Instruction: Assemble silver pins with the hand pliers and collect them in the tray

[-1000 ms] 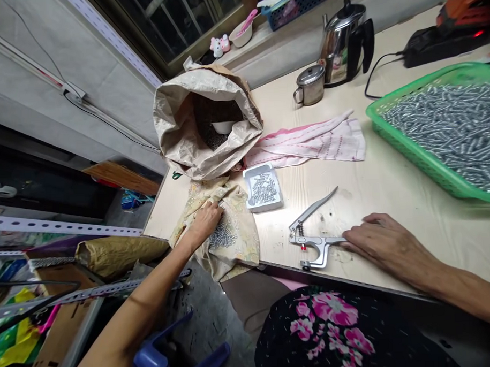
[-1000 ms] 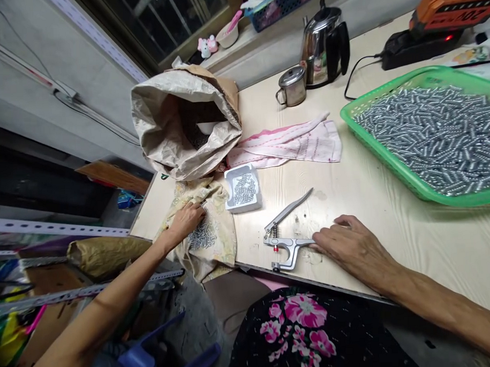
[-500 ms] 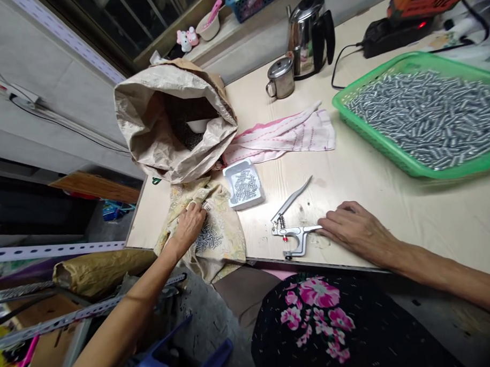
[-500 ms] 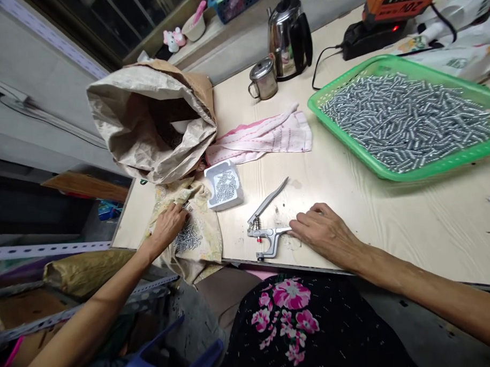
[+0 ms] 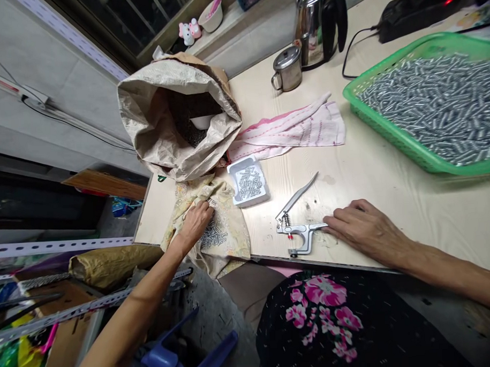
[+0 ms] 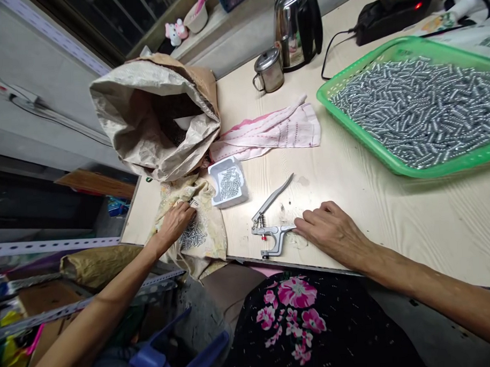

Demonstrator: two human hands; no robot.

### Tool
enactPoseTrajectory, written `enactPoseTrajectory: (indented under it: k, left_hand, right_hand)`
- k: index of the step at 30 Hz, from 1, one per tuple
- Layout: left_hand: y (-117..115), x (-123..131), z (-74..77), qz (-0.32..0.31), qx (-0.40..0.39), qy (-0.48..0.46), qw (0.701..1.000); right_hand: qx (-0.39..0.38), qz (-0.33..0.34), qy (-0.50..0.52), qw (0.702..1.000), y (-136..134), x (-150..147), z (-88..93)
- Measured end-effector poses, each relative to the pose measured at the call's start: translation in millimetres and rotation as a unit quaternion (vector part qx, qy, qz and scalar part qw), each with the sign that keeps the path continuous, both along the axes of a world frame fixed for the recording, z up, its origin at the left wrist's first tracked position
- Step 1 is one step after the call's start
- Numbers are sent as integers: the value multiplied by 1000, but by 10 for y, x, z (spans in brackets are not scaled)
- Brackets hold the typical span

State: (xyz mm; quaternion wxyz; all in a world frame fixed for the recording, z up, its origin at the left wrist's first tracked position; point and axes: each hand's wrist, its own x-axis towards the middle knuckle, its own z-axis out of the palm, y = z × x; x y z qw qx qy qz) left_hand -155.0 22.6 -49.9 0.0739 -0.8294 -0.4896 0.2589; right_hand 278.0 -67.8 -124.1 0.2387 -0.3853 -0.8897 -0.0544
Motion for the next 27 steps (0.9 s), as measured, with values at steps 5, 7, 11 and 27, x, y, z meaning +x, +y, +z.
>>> enactPoseTrajectory:
  k: [5, 7, 11, 27]
  left_hand:
    - [-179, 211, -11, 66, 37, -170, 983]
    - [-296, 367, -40, 113, 31, -268, 956]
    - [-401, 594, -119, 181, 48, -337, 923]
    - [-968, 1705, -183, 494, -243, -638, 538]
  right_hand:
    - [-9, -13, -2, 1000, -27, -22, 23]
    - [-13, -10, 2, 1000, -30, -26, 36]
    - [-6, -5, 4, 1000, -19, -20, 43]
    - [-23, -9, -17, 1000, -2, -38, 39]
